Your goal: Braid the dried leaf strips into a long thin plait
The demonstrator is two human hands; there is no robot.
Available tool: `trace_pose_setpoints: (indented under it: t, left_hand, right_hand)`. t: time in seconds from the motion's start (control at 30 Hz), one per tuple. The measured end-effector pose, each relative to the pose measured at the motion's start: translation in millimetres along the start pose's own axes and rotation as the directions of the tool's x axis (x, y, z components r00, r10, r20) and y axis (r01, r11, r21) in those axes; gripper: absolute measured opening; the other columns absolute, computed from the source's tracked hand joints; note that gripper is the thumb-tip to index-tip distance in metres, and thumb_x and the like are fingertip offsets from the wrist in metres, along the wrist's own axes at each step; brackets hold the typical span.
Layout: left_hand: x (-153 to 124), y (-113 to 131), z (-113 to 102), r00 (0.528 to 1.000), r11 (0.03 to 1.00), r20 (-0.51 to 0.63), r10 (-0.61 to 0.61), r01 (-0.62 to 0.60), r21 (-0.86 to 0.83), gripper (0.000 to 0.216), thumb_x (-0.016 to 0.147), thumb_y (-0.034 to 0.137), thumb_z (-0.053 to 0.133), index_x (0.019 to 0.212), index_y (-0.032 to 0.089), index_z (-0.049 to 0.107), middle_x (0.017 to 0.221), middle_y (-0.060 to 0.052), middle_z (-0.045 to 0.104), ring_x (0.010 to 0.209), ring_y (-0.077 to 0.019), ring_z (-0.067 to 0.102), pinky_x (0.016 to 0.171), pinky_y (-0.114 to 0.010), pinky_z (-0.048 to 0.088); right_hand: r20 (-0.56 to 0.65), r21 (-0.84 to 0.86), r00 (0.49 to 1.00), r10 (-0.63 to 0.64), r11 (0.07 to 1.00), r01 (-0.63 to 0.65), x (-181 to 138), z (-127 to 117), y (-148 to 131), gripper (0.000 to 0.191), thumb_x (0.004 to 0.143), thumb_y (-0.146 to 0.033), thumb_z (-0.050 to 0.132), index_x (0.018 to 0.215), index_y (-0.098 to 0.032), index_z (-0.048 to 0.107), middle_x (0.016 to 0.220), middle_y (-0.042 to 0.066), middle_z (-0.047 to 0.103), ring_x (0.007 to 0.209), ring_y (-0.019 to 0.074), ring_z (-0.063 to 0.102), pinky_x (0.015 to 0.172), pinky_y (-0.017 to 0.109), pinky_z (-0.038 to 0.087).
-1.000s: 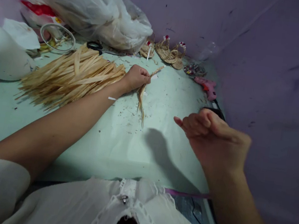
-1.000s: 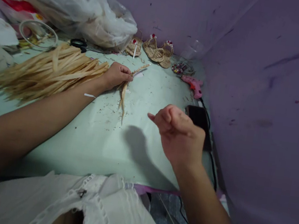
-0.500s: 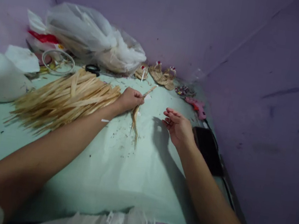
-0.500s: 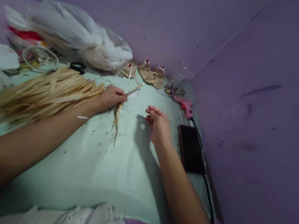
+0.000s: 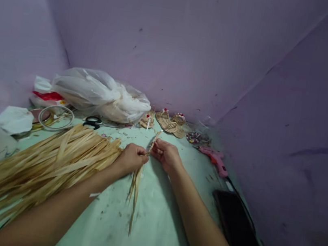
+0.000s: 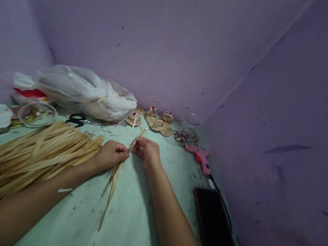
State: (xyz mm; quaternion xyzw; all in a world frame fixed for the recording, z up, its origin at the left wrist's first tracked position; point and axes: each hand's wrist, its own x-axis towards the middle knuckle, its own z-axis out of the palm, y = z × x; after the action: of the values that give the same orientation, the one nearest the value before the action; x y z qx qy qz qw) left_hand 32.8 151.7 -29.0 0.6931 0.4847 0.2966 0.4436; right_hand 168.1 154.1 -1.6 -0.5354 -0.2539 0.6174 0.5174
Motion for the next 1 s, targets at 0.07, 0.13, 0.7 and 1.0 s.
trace_pose_setpoints:
  t: [0.07, 0.13, 0.7, 1.0]
  left_hand:
    - [-1.3, 8.1, -1.8, 1.0, 0.99, 0.019, 0.005, -0.007, 0.138, 0.021, 0.064, 0.033, 0.051, 0.052, 0.017, 0.057, 0.047, 0.003, 0.045, 0.049, -0.0116, 0.041, 0.046, -0.023, 0.027]
    - [-1.6, 23.7, -7.7, 0.999, 0.955, 0.049, 0.008, -0.022, 0.297, 0.024, 0.065, 0.04, 0.053, 0.07, 0.02, 0.065, 0.057, 0.0, 0.055, 0.057, -0.0161, 0.05, 0.049, -0.024, 0.03]
    - [115.1, 38.9, -23.2, 0.946, 0.617, 0.26, 0.193, -0.323, 0.718, 0.026, 0.074, 0.034, 0.048, 0.08, 0.018, 0.068, 0.077, -0.007, 0.064, 0.073, -0.0166, 0.056, 0.068, -0.025, 0.038]
    - [109.9, 39.5, 4.9, 0.977, 0.54, -0.213, 0.026, 0.165, 0.825, 0.03, 0.068, 0.027, 0.05, 0.09, 0.012, 0.065, 0.087, -0.015, 0.064, 0.085, -0.0255, 0.058, 0.07, -0.031, 0.043]
  right_hand:
    - [0.028, -0.011, 0.999, 0.015, 1.0, -0.015, 6.4, 0.3, -1.1, 0.002, 0.071, -0.012, 0.055, 0.069, -0.011, 0.055, 0.056, 0.0, 0.056, 0.044, 0.0063, 0.051, 0.047, 0.019, 0.048]
    - [0.03, -0.022, 0.999, 0.024, 0.999, -0.023, 11.5, -2.6, -3.4, 0.004, 0.07, -0.008, 0.052, 0.071, -0.011, 0.055, 0.053, -0.002, 0.053, 0.042, 0.0057, 0.049, 0.045, 0.018, 0.047]
    - [-0.126, -0.592, 0.919, -0.373, 0.772, 0.232, 62.0, -37.1, -21.5, 0.018, 0.071, -0.021, 0.049, 0.082, -0.013, 0.061, 0.06, 0.001, 0.059, 0.045, 0.0096, 0.05, 0.045, 0.02, 0.04]
    - [-0.046, -0.946, 0.828, -0.558, 0.291, 0.144, 64.5, -18.9, -16.6, 0.02, 0.07, -0.019, 0.05, 0.08, -0.017, 0.068, 0.082, 0.011, 0.067, 0.079, 0.0208, 0.06, 0.067, 0.027, 0.039]
